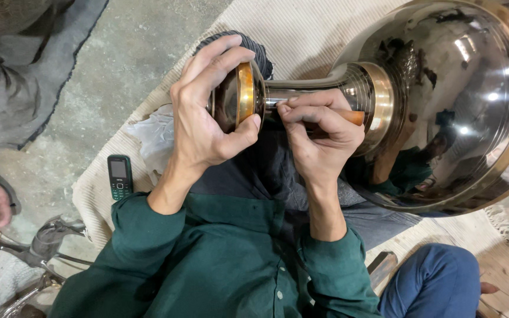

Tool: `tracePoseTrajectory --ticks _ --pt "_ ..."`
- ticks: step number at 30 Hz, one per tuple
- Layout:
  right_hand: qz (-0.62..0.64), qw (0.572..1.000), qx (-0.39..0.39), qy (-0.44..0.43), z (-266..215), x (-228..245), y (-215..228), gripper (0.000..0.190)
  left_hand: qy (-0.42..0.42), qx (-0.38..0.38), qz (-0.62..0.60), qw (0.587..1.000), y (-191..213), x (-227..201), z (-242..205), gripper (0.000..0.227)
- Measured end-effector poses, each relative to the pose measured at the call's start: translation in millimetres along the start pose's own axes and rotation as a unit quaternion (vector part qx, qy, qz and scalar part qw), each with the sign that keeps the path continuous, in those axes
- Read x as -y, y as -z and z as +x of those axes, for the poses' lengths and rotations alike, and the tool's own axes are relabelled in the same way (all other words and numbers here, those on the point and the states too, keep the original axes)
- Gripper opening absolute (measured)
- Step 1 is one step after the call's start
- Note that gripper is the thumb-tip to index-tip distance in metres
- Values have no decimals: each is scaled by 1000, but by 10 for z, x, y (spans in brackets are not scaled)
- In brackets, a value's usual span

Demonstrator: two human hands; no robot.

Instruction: The person sits on a mat and holds a large, shiny metal object with a bulbous base and narrow neck. They use a small abrasive tool to rub and polish the surface of the object, focusing on the neck and rim areas. The person rotates the object to access different sections while continuing to polish.

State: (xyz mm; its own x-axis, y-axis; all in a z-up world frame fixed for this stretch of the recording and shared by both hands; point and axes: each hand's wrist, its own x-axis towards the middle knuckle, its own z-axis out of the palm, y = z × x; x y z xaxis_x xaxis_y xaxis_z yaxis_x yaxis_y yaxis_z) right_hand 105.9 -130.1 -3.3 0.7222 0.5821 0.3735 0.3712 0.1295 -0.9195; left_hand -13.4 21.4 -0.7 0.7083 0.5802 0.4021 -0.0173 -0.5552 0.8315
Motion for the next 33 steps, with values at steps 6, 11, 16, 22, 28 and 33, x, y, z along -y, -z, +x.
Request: tracePoseTrajectory --ticks 6,11,16,22,28,33 --pt "15 999 18 24 -9 -13 22 15 -1 -3 2 1000 1 -5 -10 61" --pt "0 1000 0 25 -35 -37 4 16 -10 -5 1 1000 -6 15 -4 61" --pt "14 998 41 53 -20 -28 53 16 -1 -9 3 1000 8 -19 -11 58" --pt "-8 999 -11 45 -78 -64 3 18 -6 -11 1 1000 12 -43 -14 57" --pt "26 996 35 81 -61 -88 55 16 2 -18 -7 1000 16 -71 -2 54" --pt "18 997 13 77 -72 -101 28 17 2 -21 -3 1000 13 -79 -14 52"
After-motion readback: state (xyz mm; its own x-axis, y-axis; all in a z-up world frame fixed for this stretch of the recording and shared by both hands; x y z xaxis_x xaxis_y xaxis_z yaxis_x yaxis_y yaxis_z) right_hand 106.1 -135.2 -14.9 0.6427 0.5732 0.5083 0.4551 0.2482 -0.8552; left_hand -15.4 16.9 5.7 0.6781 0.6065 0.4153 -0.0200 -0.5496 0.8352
